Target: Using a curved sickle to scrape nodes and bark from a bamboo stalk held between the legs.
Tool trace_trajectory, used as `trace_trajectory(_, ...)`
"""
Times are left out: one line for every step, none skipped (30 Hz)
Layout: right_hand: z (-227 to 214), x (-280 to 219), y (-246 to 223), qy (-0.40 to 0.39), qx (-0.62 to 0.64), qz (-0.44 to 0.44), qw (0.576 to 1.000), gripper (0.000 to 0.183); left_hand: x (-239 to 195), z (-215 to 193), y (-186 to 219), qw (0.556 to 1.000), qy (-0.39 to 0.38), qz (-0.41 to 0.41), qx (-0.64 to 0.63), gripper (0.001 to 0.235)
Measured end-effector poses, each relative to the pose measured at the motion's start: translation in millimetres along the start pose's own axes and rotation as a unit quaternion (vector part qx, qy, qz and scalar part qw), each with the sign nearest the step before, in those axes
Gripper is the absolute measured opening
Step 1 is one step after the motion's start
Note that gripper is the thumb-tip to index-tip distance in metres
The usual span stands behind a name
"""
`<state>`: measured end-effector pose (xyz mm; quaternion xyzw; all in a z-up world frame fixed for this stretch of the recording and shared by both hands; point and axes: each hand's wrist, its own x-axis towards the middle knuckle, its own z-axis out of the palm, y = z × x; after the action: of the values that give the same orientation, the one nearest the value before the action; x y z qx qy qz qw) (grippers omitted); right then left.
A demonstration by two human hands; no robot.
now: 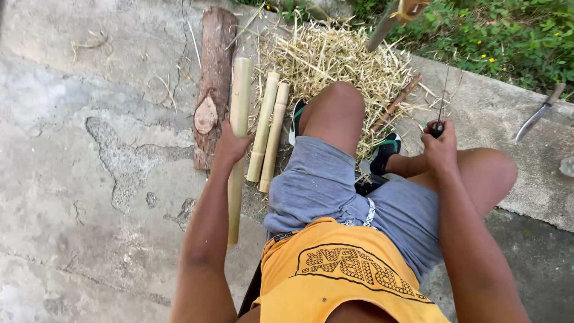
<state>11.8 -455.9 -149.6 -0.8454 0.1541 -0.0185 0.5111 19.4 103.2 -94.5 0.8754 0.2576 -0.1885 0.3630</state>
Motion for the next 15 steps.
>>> trace_trajectory(2,1,3,-0.006,-0.004,0.004,1.000,0.028,25,20,-29,1.000,-0.003,-0.007,-0.001,0.080)
trace_trajectory(3,4,6,-0.015,-0.005,0.013,1.000,0.028,51,41,-58,1.000,0.002,-0.008,0.002,0.080)
trace_trajectory(5,7,9,-0.024,-0.005,0.022,0.999,0.027,77,62,-87,1.000,0.007,-0.009,0.005,0.080)
trace_trajectory(5,8,19,-0.032,-0.011,0.028,0.999,0.027,82,68,-93,1.000,0.002,-0.019,0.003,0.080)
trace_trajectory(5,9,29,-0.047,0.013,0.055,0.997,0.029,86,75,-98,0.999,-0.008,-0.043,0.008,0.080)
trace_trajectory(3,6,40,-0.062,0.037,0.084,0.994,0.031,86,83,-107,0.997,-0.019,-0.069,0.014,0.080)
trace_trajectory(0,0,39,-0.071,0.030,0.092,0.993,0.031,80,95,-129,0.996,-0.025,-0.082,0.013,0.080)
trace_trajectory(1,5,35,-0.072,-0.057,0.066,0.994,0.028,86,103,-143,0.996,-0.029,-0.090,0.005,0.079)
trace_trajectory(2,10,30,-0.073,-0.144,0.039,0.986,0.026,91,112,-156,0.995,-0.034,-0.098,-0.003,0.078)
trace_trajectory(1,8,24,-0.081,-0.148,0.042,0.985,0.026,83,113,-170,0.994,-0.037,-0.107,-0.005,0.078)
trace_trajectory(-1,5,18,-0.098,-0.182,0.037,0.978,0.026,74,115,-183,0.992,-0.062,-0.109,-0.018,0.072)
trace_trajectory(-1,4,12,-0.110,-0.212,0.028,0.971,0.025,73,116,-193,0.990,-0.085,-0.105,-0.031,0.066)
trace_trajectory(2,5,11,-0.112,-0.213,0.029,0.970,0.025,68,107,-193,0.990,-0.085,-0.108,-0.032,0.066)
trace_trajectory(1,3,9,-0.114,-0.240,0.051,0.963,0.024,63,100,-190,0.975,-0.118,-0.147,-0.114,0.060)
trace_trajectory(-2,1,9,-0.115,-0.267,0.073,0.954,0.024,58,95,-186,0.952,-0.150,-0.184,-0.195,0.055)
